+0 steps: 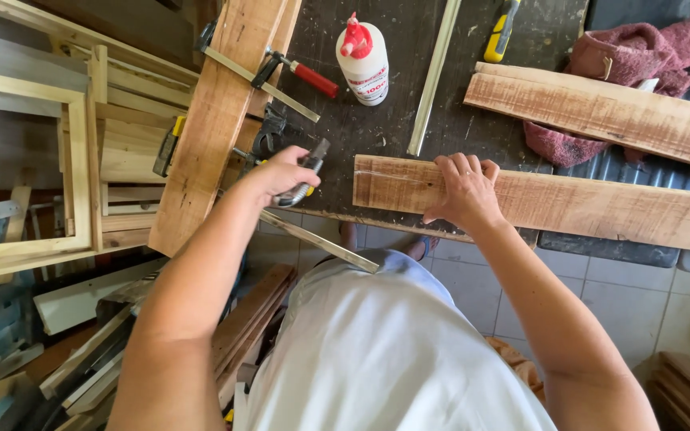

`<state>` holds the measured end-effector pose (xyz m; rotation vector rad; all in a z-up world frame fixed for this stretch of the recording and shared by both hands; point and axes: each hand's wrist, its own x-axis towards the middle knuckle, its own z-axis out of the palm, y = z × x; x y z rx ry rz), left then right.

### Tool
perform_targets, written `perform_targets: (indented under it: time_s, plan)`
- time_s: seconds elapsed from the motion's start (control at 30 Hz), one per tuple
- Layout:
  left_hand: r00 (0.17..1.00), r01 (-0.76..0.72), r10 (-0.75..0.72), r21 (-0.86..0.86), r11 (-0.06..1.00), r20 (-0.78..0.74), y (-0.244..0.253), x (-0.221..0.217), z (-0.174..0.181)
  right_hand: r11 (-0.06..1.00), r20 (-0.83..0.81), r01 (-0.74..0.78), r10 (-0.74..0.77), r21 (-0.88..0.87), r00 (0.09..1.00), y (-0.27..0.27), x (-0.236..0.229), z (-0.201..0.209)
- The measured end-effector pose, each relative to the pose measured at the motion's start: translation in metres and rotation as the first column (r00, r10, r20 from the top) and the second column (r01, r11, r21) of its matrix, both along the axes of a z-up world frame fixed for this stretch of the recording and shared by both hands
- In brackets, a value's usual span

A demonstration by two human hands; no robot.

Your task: Applying wood glue to the edge of a wooden plank and joining it to another plank on a workbench for assembly.

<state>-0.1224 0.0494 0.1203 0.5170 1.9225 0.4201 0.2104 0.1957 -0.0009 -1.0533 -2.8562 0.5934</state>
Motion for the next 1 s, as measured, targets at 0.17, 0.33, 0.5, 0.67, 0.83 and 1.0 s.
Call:
perform_targets:
  time_s: [0.17, 0.33, 0.5, 0.67, 0.83, 1.0]
  plan:
    - [0.97, 0.193, -0.194, -0.022, 0.981, -0.145, -0.006, -0.012, 0.0, 1.0, -0.001, 0.007, -0.007, -0.004, 1.0, -0.001, 0.0, 0.001]
    - [0.863, 0.409, -0.382, 0.014, 0.912, -0.33, -0.006, 0.007, -0.044, 1.0, 0.016, 0.009, -0.009, -0.002, 1.0, -0.001, -0.001, 0.006]
    - [0.773, 0.537, -0.432, 0.118, 0.835, -0.464, 0.002, 0.012, -0.077, 1.0, 0.049, 0.016, -0.016, -0.007, 0.999, -0.002, -0.003, 0.008]
    - [0.709, 0.614, -0.457, 0.149, 0.775, -0.537, 0.007, 0.008, -0.086, 0.994, 0.016, -0.025, 0.023, 0.105, 1.0, -0.003, -0.001, -0.003]
    - [0.592, 0.788, -0.352, 0.428, 0.442, -0.725, 0.006, 0.021, -0.068, 0.993, -0.016, -0.018, 0.019, 0.114, 1.0, -0.002, 0.0, -0.012]
    - [0.456, 0.886, -0.431, 0.349, 0.306, -0.779, 0.002, 0.038, -0.103, 0.993, -0.002, -0.012, 0.012, 0.119, 1.0, -0.002, 0.0, -0.009]
